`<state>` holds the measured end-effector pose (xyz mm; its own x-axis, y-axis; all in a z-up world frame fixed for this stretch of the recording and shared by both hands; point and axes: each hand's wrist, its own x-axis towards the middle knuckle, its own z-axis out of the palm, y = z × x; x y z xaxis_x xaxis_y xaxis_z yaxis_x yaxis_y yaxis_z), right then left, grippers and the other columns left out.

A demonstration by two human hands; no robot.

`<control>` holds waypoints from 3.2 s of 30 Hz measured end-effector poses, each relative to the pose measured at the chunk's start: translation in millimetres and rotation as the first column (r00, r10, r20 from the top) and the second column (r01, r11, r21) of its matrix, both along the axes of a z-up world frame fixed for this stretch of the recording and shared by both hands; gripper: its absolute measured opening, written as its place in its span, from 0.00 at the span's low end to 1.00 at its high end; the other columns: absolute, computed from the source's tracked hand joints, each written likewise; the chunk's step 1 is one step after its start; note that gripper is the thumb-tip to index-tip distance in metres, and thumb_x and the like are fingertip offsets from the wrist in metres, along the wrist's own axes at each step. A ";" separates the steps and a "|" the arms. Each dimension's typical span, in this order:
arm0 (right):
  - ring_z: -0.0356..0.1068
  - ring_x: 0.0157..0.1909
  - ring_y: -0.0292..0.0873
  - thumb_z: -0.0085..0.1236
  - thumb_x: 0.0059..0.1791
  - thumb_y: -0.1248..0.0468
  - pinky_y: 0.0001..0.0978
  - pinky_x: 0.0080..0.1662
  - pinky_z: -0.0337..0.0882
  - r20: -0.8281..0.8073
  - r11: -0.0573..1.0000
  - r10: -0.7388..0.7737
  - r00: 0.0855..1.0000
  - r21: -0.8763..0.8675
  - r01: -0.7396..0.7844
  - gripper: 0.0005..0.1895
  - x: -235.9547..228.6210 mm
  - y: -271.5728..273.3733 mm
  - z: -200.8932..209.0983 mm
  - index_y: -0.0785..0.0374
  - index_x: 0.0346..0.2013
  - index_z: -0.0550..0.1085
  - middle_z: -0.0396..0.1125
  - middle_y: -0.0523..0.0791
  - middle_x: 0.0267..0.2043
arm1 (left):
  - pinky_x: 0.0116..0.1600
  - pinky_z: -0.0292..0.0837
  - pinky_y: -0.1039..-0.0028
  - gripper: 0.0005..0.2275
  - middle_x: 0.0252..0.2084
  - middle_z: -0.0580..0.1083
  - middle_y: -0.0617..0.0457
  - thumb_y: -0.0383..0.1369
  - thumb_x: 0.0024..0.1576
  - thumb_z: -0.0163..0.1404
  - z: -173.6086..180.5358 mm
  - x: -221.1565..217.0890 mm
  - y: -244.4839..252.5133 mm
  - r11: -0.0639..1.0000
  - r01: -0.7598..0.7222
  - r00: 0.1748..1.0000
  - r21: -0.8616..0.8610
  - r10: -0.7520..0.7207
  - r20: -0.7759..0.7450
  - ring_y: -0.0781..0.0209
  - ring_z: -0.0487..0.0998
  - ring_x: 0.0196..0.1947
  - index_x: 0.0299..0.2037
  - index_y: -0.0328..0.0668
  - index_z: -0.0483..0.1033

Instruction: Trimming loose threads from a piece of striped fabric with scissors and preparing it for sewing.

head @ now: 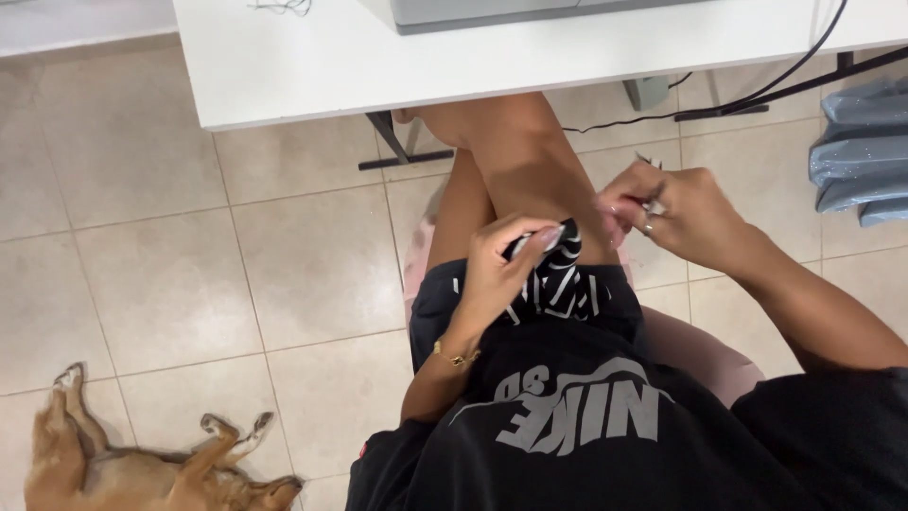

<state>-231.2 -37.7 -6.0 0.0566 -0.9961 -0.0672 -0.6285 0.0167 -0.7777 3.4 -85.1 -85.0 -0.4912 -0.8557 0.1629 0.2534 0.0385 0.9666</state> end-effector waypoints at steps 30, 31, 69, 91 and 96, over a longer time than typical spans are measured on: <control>0.79 0.41 0.58 0.64 0.55 0.78 0.48 0.43 0.80 0.003 0.785 0.080 0.997 -0.616 -0.061 0.03 -12.4 47.9 -52.5 0.73 0.41 0.83 0.74 0.54 0.43 | 0.31 0.75 0.71 0.05 0.24 0.69 0.55 0.24 0.60 0.63 0.9 -19.6 19.5 0.875 -0.155 0.964 -0.458 0.237 0.125 0.58 0.72 0.22 0.42 0.47 0.86; 0.79 0.41 0.58 0.64 0.55 0.78 0.48 0.43 0.80 0.007 0.790 0.079 0.997 -0.610 -0.058 0.03 -19.0 53.9 -69.5 0.73 0.41 0.83 0.74 0.54 0.43 | 0.31 0.75 0.71 0.05 0.24 0.69 0.55 0.24 0.60 0.63 -4.6 -22.2 20.0 0.879 -0.153 0.963 -0.452 0.234 0.130 0.58 0.72 0.22 0.42 0.47 0.86; 0.79 0.32 0.63 0.64 0.53 0.80 0.60 0.39 0.81 0.115 0.556 0.190 0.975 -0.831 -0.010 0.06 -13.4 58.2 -74.2 0.78 0.30 0.79 0.72 0.56 0.32 | 0.32 0.61 0.75 0.13 0.20 0.61 0.59 0.20 0.63 0.55 6.1 -22.4 23.4 0.529 -0.254 0.922 -0.810 0.385 -0.038 0.63 0.59 0.20 0.26 0.47 0.81; 0.82 0.38 0.54 0.58 0.57 0.74 0.50 0.49 0.82 -0.129 0.723 0.103 0.986 -0.671 -0.163 0.08 12.9 51.9 -6.8 0.77 0.39 0.83 0.81 0.59 0.43 | 0.32 0.63 0.74 0.14 0.18 0.61 0.57 0.18 0.63 0.51 20.9 -26.4 19.8 0.555 -0.164 0.943 -0.815 0.330 0.035 0.59 0.62 0.20 0.28 0.46 0.82; 0.82 0.38 0.53 0.53 0.59 0.74 0.51 0.50 0.83 -0.229 0.688 0.100 0.968 -0.687 -0.234 0.13 13.5 47.9 -1.2 0.78 0.37 0.83 0.81 0.59 0.42 | 0.32 0.66 0.74 0.10 0.19 0.62 0.56 0.19 0.63 0.54 31.5 -24.4 18.1 0.606 -0.096 0.953 -0.790 0.284 0.103 0.57 0.63 0.20 0.32 0.43 0.83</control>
